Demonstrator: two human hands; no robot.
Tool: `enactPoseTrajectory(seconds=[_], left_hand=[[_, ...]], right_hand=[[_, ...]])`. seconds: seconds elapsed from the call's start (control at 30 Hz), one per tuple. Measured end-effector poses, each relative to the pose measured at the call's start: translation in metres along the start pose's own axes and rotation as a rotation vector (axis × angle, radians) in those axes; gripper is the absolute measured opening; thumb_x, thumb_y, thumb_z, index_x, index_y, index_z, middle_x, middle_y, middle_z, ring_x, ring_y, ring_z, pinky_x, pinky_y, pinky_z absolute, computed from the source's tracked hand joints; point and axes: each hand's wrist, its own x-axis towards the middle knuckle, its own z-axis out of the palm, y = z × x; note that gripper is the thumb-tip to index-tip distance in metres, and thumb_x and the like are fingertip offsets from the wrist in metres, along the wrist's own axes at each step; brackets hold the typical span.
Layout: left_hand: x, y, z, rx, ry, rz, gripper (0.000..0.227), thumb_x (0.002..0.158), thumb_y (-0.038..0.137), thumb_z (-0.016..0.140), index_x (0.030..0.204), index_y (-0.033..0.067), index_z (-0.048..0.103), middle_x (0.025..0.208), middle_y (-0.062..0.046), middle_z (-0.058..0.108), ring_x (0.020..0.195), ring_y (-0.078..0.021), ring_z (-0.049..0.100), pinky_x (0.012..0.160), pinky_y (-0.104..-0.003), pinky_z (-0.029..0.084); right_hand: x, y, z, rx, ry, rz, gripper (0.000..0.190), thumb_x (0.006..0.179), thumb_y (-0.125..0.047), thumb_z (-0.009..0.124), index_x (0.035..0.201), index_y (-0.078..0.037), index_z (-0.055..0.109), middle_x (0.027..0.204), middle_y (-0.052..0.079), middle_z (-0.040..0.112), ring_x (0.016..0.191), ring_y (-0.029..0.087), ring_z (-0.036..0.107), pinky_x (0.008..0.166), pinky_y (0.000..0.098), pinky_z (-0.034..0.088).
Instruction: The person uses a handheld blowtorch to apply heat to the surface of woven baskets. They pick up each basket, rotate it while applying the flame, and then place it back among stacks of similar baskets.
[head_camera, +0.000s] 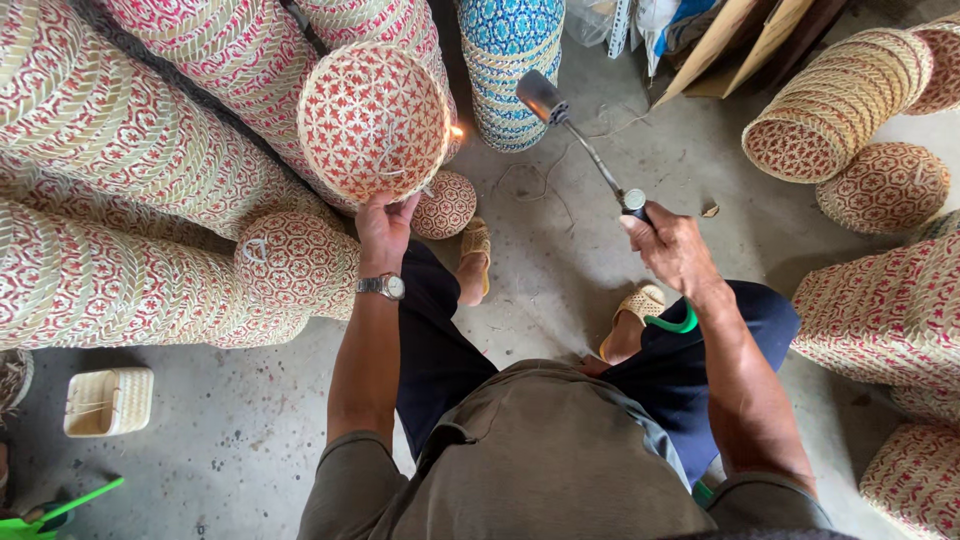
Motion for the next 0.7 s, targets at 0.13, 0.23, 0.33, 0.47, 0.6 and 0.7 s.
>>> enactPoseTrajectory(seconds=[0.13, 0.23, 0.33, 0.47, 0.6, 0.7], left_hand=[[-0.011, -0.005, 0.009, -0.021, 0.089, 0.058, 0.044, 0.090, -0.010, 0.056, 0.134, -0.0041, 0.052, 0.123, -0.021, 0.068, 0.109, -0.0336, 0.072, 0.096, -0.052, 0.058], [-0.013, -0.011, 0.012, 0.014, 0.087, 0.070, 0.047, 0.089, -0.010, 0.055, 0.134, -0.0011, 0.050, 0.120, -0.019, 0.068, 0.106, -0.0333, 0.072, 0.093, -0.051, 0.060], [-0.008, -0.016, 0.014, 0.084, 0.075, 0.088, 0.048, 0.091, -0.009, 0.054, 0.137, -0.0010, 0.045, 0.120, -0.020, 0.067, 0.104, -0.0343, 0.072, 0.090, -0.051, 0.062], [-0.007, -0.023, 0.018, 0.182, 0.040, 0.130, 0.055, 0.092, -0.007, 0.054, 0.143, 0.0035, 0.038, 0.129, -0.019, 0.061, 0.110, -0.0340, 0.070, 0.092, -0.052, 0.061], [-0.013, -0.023, 0.023, 0.332, 0.034, 0.169, 0.068, 0.091, -0.005, 0.055, 0.151, 0.0145, 0.027, 0.142, -0.016, 0.050, 0.123, -0.0324, 0.062, 0.102, -0.059, 0.059], [-0.019, -0.022, 0.024, 0.408, -0.071, 0.236, 0.072, 0.093, -0.003, 0.055, 0.153, 0.0172, 0.022, 0.146, -0.013, 0.045, 0.130, -0.0304, 0.056, 0.106, -0.064, 0.055]], right_hand=[[-0.001, -0.001, -0.008, 0.059, -0.005, 0.128, 0.034, 0.105, -0.033, 0.062, 0.094, 0.000, 0.062, 0.068, 0.007, 0.062, 0.057, 0.019, 0.057, 0.056, 0.0378, 0.049], [-0.002, -0.005, -0.006, 0.000, -0.006, 0.049, 0.033, 0.104, -0.032, 0.063, 0.095, -0.001, 0.062, 0.068, 0.007, 0.062, 0.060, 0.019, 0.058, 0.059, 0.0381, 0.049], [-0.002, -0.011, -0.003, -0.020, -0.134, -0.018, 0.034, 0.102, -0.034, 0.063, 0.092, -0.001, 0.063, 0.067, 0.006, 0.063, 0.060, 0.019, 0.059, 0.059, 0.0385, 0.050], [0.001, -0.019, 0.007, -0.084, -0.220, -0.023, 0.037, 0.101, -0.038, 0.060, 0.093, -0.003, 0.063, 0.065, 0.008, 0.064, 0.057, 0.022, 0.060, 0.060, 0.0405, 0.049], [0.009, -0.020, 0.006, -0.085, -0.179, 0.009, 0.040, 0.102, -0.040, 0.060, 0.092, -0.002, 0.062, 0.066, 0.009, 0.064, 0.058, 0.023, 0.061, 0.060, 0.0407, 0.050], [0.013, -0.018, 0.001, -0.092, -0.179, 0.000, 0.041, 0.102, -0.041, 0.059, 0.089, -0.002, 0.061, 0.065, 0.008, 0.064, 0.057, 0.021, 0.061, 0.059, 0.0399, 0.050]])
